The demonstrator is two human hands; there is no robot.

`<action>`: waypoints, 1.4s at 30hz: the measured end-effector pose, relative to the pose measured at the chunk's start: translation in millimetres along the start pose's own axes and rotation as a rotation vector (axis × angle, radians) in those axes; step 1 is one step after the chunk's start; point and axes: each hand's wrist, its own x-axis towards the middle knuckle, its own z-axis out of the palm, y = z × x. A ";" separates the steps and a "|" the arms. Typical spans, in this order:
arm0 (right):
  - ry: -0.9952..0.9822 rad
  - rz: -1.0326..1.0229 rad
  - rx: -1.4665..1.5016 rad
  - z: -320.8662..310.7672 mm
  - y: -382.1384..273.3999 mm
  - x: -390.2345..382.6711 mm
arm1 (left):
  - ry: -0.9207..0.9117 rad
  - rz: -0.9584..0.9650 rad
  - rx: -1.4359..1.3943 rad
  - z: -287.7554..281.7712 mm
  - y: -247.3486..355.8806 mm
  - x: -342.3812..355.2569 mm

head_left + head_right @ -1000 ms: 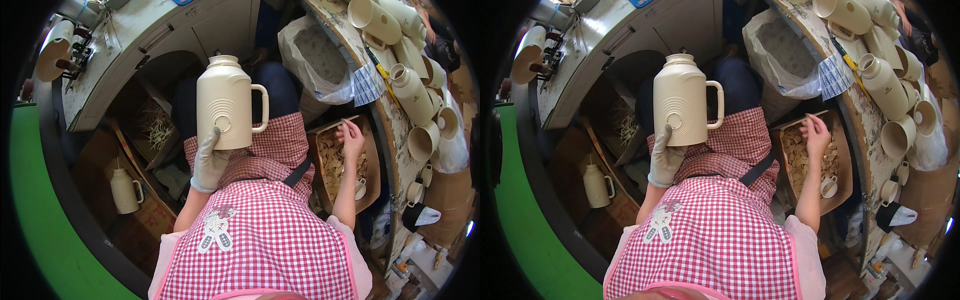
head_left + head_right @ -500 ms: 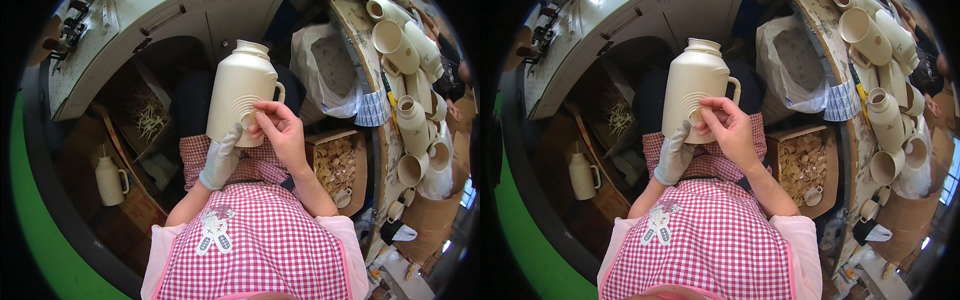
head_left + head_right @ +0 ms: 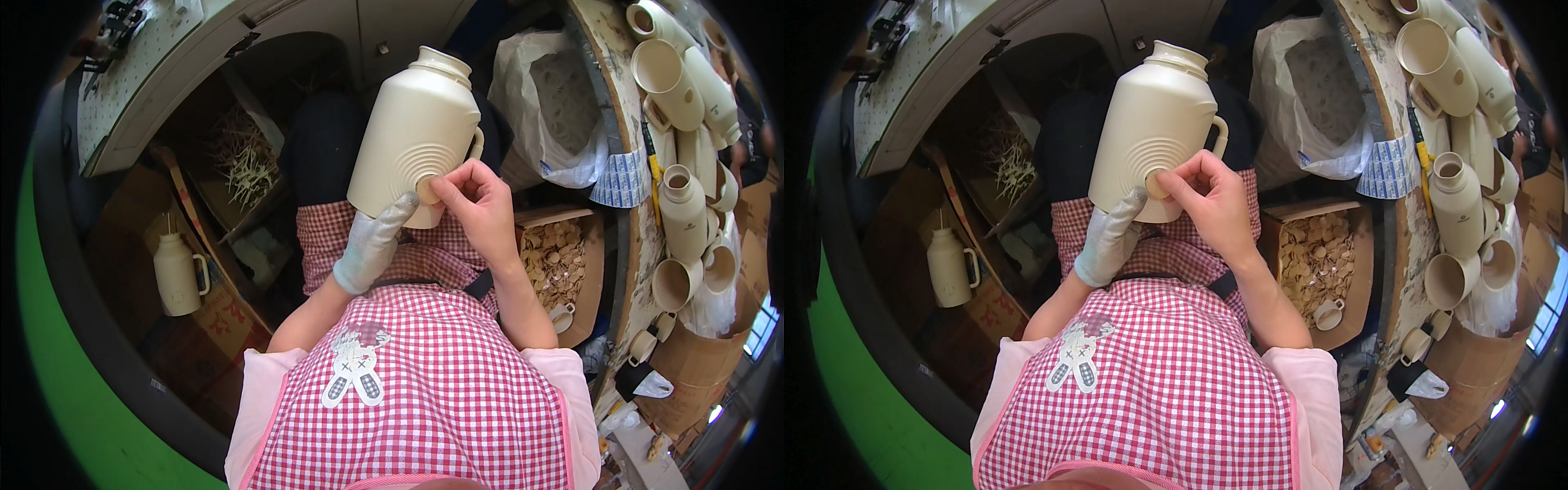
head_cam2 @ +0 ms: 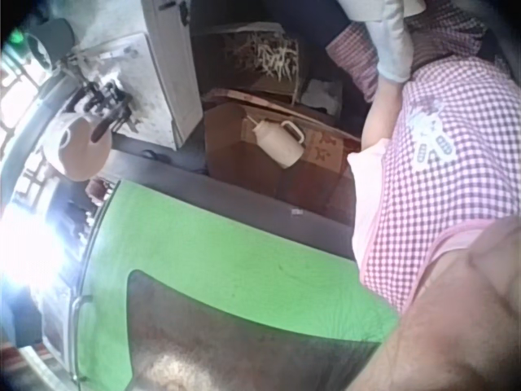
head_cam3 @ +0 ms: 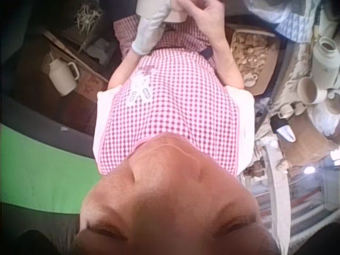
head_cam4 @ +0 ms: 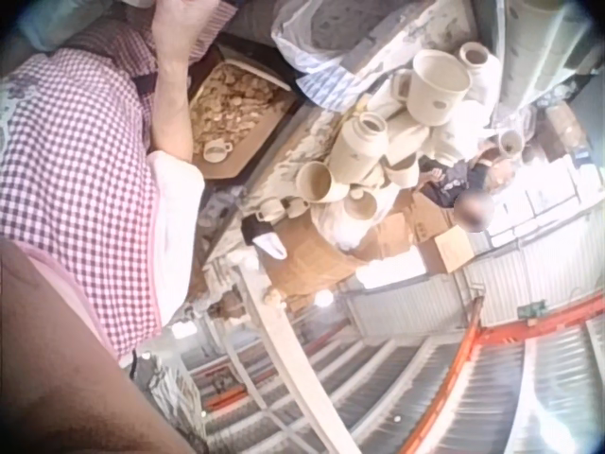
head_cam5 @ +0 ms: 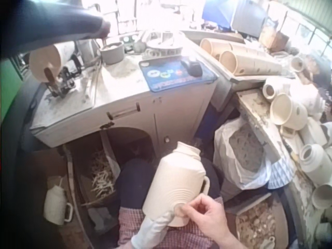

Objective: The person repeatedly picks up white ceramic pitchers, smooths the interior rim with a tool, and rubs the exterior surface with a small wooden block. They handle each pitcher one at a time, rotating it to access different areas, then place it back on the workbench.

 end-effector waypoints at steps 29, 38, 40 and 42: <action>-0.014 0.039 -0.095 -11.7 9.0 19.8 | 0.085 0.140 0.158 -5.4 1.7 2.6; -0.018 -0.137 -0.296 -18.8 -8.0 39.1 | 0.001 0.142 0.056 -4.6 9.9 11.1; -0.047 -0.088 -0.274 -26.9 -9.4 34.8 | 0.001 0.120 0.030 -1.9 8.5 9.4; -0.048 -0.134 -0.284 -29.4 -4.4 32.3 | 0.046 0.049 0.030 -0.8 7.5 7.2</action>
